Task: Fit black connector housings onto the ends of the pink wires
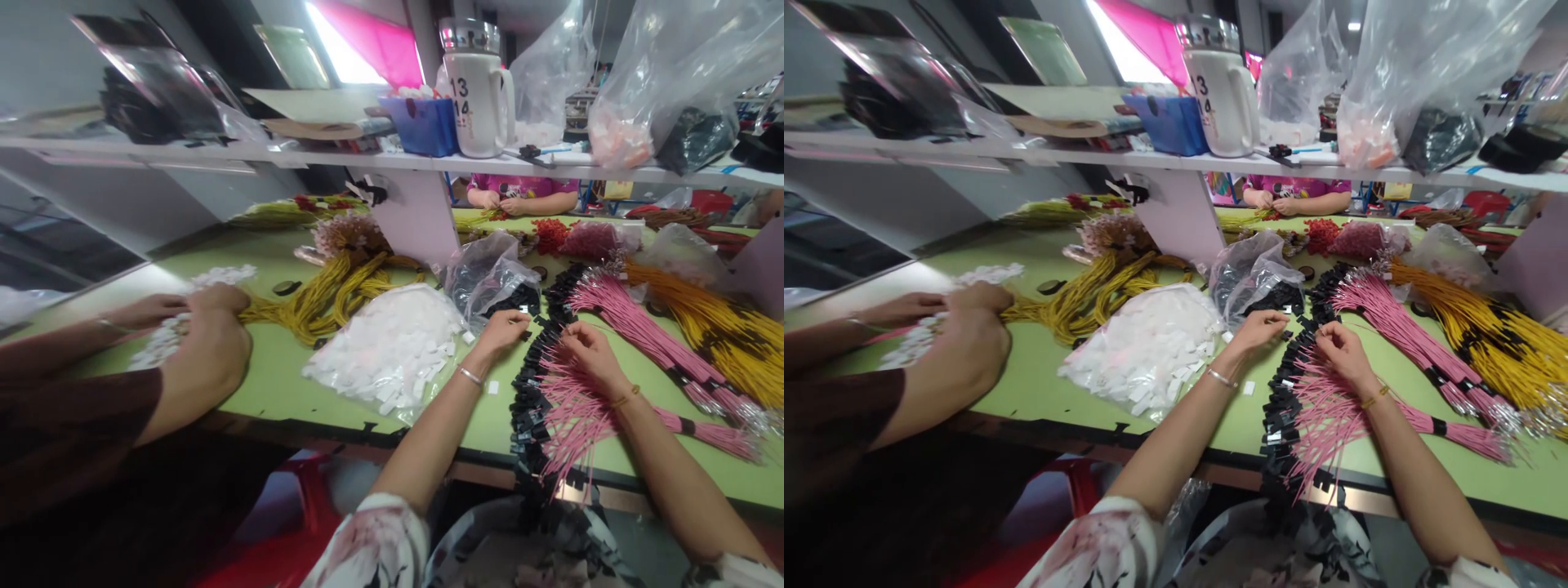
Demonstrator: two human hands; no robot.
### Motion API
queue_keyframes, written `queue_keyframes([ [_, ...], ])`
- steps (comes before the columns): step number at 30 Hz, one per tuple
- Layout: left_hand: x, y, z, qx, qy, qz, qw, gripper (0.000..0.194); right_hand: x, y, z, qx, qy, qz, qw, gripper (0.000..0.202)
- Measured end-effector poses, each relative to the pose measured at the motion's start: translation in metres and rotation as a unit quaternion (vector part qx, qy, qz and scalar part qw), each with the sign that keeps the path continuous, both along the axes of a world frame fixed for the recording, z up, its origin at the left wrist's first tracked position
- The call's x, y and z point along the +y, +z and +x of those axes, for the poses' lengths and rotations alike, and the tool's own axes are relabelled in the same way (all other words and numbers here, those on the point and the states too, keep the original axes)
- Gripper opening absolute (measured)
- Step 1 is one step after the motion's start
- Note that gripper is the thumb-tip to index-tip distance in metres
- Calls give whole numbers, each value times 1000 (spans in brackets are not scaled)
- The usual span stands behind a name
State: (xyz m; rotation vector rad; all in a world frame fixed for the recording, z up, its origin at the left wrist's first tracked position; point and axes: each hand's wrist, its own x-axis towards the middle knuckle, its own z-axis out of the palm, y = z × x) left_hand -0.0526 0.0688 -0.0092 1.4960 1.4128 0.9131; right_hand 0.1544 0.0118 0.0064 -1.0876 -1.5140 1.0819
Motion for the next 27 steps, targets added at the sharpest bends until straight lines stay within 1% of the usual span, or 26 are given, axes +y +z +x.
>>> queue_keyframes([
  [2,20,-3,3,135,38,79,987,29,1,-1,2,65,32,-61,996,29],
  [3,28,-6,6,192,41,100,975,32,2,-3,3,88,45,-81,992,32],
  [6,42,-17,14,312,21,105,944,34,3,-9,3,128,60,-104,985,36],
  [8,44,-24,16,350,11,104,931,30,5,-13,2,138,52,-108,983,38],
  [11,41,-31,13,343,9,126,931,27,6,-16,1,129,28,-102,986,38],
  [13,38,-32,11,311,4,132,941,26,7,-17,0,117,11,-86,989,36],
  [15,35,-29,11,250,12,132,959,23,7,-18,-1,104,-3,-71,992,35],
  [17,30,-22,11,143,34,107,983,19,7,-20,-2,92,-14,-59,994,33],
  [19,21,-12,13,-9,43,48,998,18,7,-21,-2,79,-22,-48,995,32],
  [20,15,-7,15,-85,35,13,996,19,7,-22,-3,73,-25,-44,996,32],
  [22,1,4,17,-206,-2,-45,978,23,6,-21,-4,62,-27,-39,997,31],
  [24,-13,11,20,-272,-39,-83,958,26,5,-20,-4,51,-29,-34,998,30],
  [27,-29,16,23,-320,-67,-121,937,28,3,-16,-5,30,-31,-22,999,30],
])
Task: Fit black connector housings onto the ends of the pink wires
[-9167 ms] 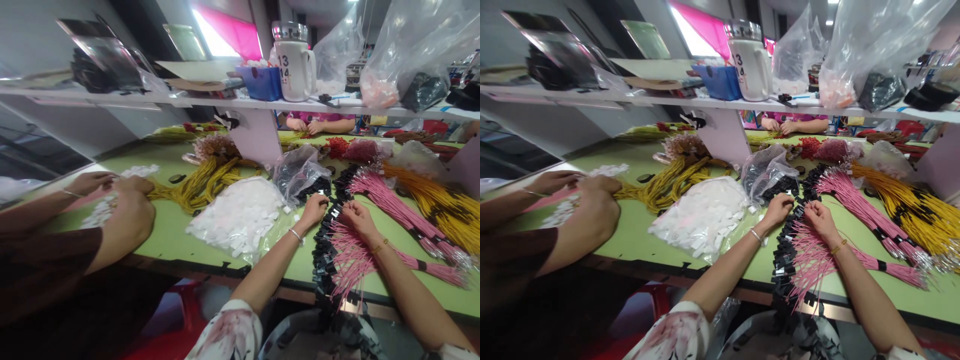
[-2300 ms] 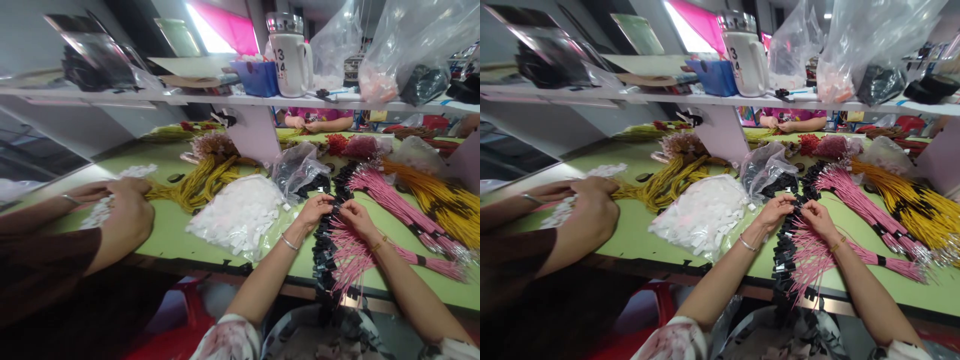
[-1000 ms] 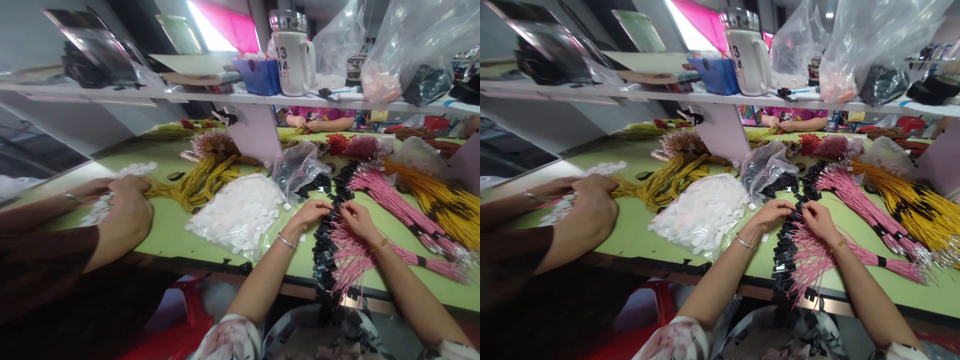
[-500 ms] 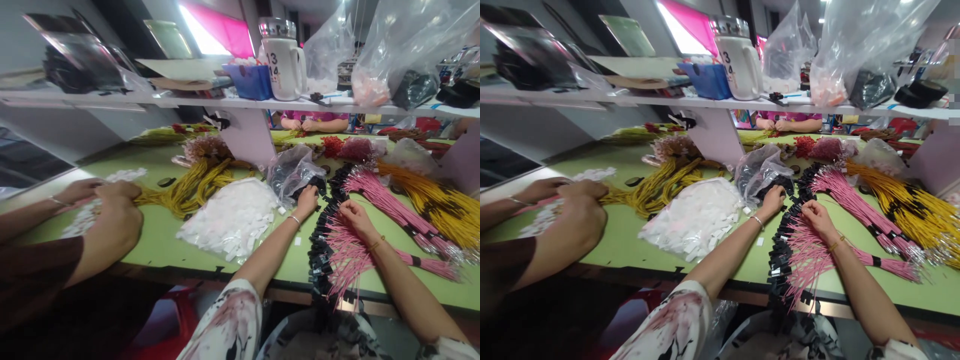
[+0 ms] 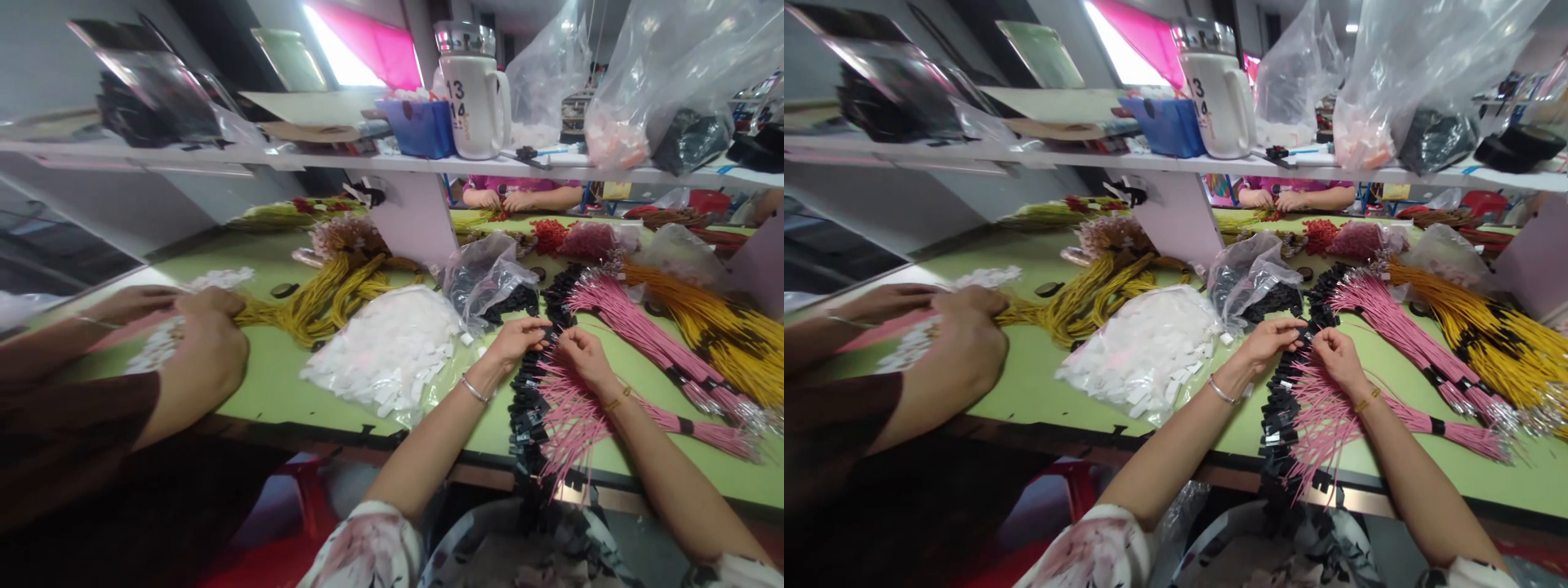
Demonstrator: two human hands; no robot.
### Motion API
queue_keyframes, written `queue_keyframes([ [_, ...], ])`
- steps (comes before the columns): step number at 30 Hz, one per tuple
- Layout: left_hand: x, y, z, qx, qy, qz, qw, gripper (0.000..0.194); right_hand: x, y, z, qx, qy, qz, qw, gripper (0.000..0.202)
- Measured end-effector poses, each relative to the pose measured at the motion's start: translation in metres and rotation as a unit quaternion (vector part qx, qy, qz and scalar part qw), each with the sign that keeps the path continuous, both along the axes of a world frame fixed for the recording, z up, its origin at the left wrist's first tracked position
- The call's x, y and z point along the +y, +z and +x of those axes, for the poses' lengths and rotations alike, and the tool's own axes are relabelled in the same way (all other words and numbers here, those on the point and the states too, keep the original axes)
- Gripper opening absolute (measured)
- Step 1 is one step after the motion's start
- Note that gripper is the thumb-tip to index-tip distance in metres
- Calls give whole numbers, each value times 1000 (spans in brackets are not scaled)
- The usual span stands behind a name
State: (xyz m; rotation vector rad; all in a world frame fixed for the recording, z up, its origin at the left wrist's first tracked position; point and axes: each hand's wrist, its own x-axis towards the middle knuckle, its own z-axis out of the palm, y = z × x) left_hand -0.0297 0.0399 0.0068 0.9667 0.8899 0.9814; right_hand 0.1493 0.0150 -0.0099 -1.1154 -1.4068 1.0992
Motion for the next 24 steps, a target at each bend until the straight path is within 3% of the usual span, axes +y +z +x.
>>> queue_keyframes([
  [8,-12,-1,-2,-57,-2,-6,998,37,-1,1,-1,-27,5,2,1000,32],
  [18,-19,-3,-6,-5,-8,18,1000,39,-2,4,-1,-46,26,-8,999,29],
  [24,-25,-8,0,90,4,81,993,29,0,0,0,-86,67,4,994,32],
])
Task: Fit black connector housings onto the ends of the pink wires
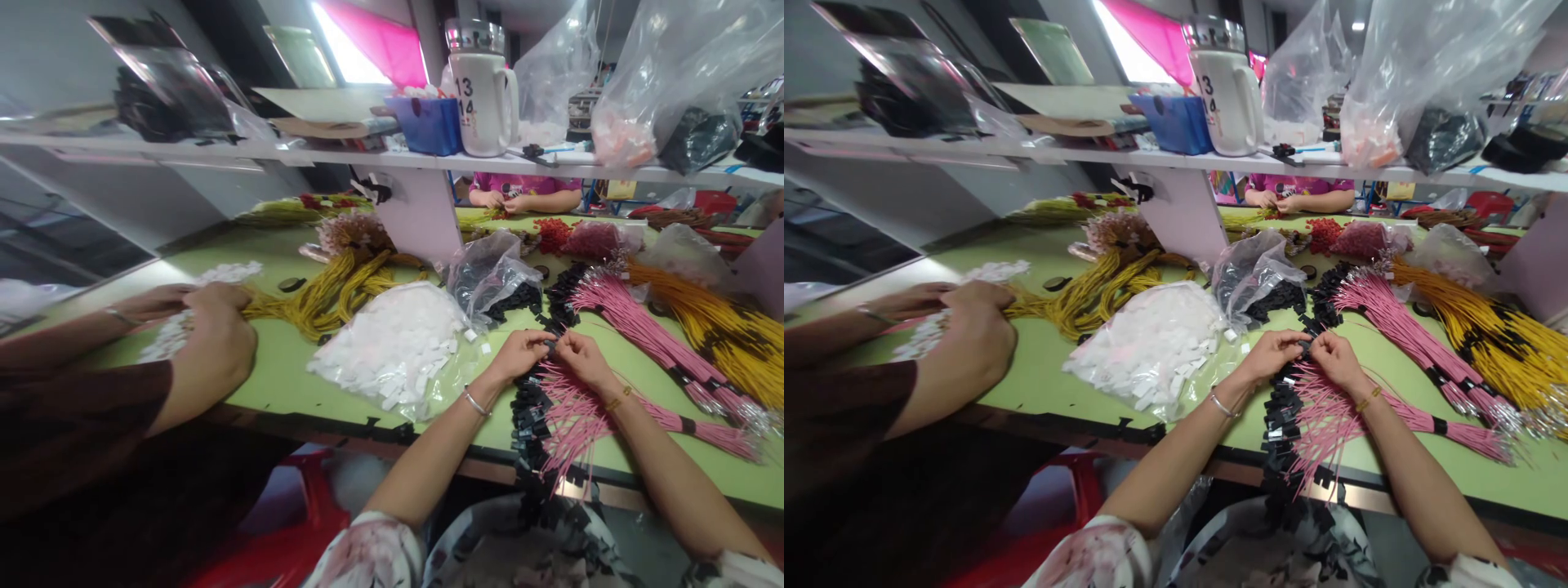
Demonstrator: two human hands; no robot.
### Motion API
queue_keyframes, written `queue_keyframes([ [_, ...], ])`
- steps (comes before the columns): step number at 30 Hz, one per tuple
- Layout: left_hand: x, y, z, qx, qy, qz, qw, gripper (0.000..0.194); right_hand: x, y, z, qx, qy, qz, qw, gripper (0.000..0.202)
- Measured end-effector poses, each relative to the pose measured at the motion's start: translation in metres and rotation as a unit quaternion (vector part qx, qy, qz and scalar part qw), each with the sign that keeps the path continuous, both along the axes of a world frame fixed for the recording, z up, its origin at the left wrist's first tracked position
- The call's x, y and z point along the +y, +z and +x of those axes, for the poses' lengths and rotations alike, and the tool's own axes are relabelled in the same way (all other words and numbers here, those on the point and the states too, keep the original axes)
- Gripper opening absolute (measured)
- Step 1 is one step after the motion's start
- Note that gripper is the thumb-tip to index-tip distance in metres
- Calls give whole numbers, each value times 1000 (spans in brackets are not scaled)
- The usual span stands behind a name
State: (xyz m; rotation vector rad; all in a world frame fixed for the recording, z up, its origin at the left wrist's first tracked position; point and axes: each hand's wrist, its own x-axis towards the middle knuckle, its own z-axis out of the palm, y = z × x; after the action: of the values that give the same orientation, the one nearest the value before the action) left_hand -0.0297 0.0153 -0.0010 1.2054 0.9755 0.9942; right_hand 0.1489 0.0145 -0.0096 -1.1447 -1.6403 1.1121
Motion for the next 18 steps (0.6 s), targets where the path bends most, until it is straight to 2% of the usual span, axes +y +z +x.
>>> queue_keyframes([
  [6,-2,-9,-1,-19,41,-12,999,29,0,4,7,-97,49,42,993,25],
  [12,-8,-10,1,8,31,-2,999,25,-1,3,3,-125,54,51,989,28],
  [14,-8,-8,0,9,40,2,999,27,1,11,11,-127,57,59,989,29],
  [16,-9,-5,-3,8,77,13,997,33,5,24,30,-130,44,63,989,31],
  [18,-10,-2,-10,13,130,26,991,38,7,37,56,-186,41,58,980,47],
])
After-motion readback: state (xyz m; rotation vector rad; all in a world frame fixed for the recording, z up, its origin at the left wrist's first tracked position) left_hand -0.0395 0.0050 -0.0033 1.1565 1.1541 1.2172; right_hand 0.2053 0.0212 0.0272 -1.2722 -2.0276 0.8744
